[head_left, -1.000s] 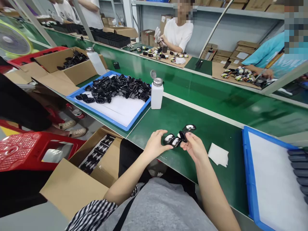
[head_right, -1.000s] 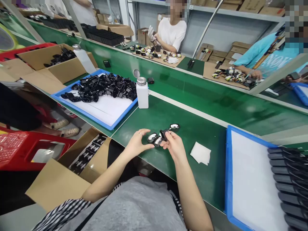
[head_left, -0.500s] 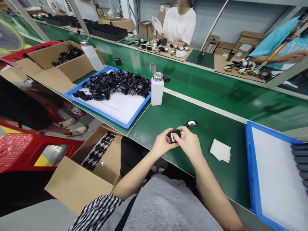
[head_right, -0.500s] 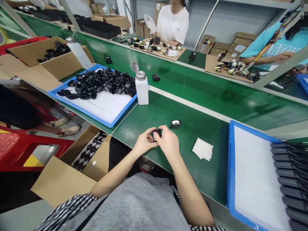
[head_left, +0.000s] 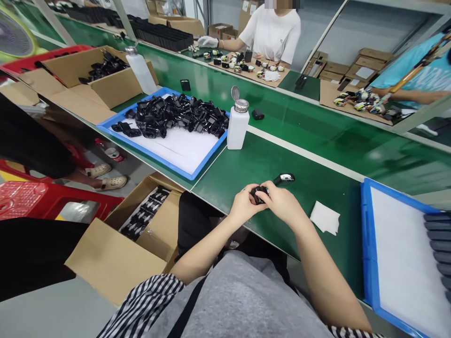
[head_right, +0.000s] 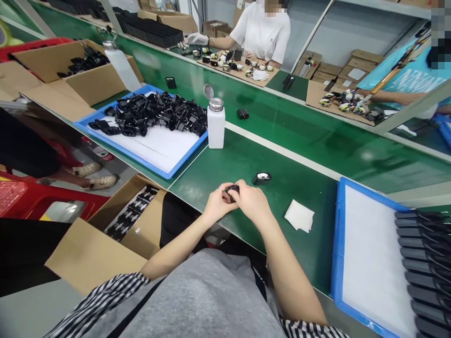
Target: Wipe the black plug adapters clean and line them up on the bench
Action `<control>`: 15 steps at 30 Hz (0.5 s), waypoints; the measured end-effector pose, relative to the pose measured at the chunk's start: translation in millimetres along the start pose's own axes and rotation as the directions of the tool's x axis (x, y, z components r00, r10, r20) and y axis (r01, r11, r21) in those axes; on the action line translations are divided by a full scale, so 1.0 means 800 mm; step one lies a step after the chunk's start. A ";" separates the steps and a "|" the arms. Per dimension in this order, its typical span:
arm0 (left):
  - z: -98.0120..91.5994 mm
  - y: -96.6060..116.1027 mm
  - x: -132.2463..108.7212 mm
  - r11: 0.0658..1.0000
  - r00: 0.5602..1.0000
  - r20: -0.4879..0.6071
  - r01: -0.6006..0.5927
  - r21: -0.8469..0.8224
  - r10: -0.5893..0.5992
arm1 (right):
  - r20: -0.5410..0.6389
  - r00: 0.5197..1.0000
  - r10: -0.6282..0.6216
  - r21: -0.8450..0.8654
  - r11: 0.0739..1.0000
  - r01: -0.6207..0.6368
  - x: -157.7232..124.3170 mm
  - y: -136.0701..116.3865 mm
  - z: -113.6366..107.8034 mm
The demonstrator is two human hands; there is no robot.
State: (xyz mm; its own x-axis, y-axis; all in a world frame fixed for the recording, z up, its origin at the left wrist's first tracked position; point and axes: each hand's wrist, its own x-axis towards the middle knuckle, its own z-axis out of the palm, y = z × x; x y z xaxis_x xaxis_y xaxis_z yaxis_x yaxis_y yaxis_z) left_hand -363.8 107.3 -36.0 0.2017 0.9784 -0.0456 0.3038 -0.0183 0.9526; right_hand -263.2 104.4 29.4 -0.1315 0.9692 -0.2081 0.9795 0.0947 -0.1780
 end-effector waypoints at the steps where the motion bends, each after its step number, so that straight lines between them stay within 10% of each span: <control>1: 0.001 -0.001 0.000 1.000 1.000 -0.007 -0.003 -0.002 0.003 | 0.016 1.000 0.009 -0.013 1.000 -0.009 0.001 -0.001 -0.003; 15: 0.004 -0.001 0.001 0.999 1.000 -0.020 -0.019 0.025 0.020 | 0.081 0.996 0.025 -0.093 0.995 -0.017 0.003 -0.003 -0.012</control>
State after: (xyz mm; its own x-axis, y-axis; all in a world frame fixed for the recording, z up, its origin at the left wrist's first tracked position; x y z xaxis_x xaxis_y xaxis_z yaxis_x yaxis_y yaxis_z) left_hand -361.2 107.2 -37.7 0.1891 0.9817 -0.0208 0.3234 -0.0423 0.9453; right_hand -264.5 108.6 38.9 -0.1189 0.9497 -0.2896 0.9916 0.0986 -0.0837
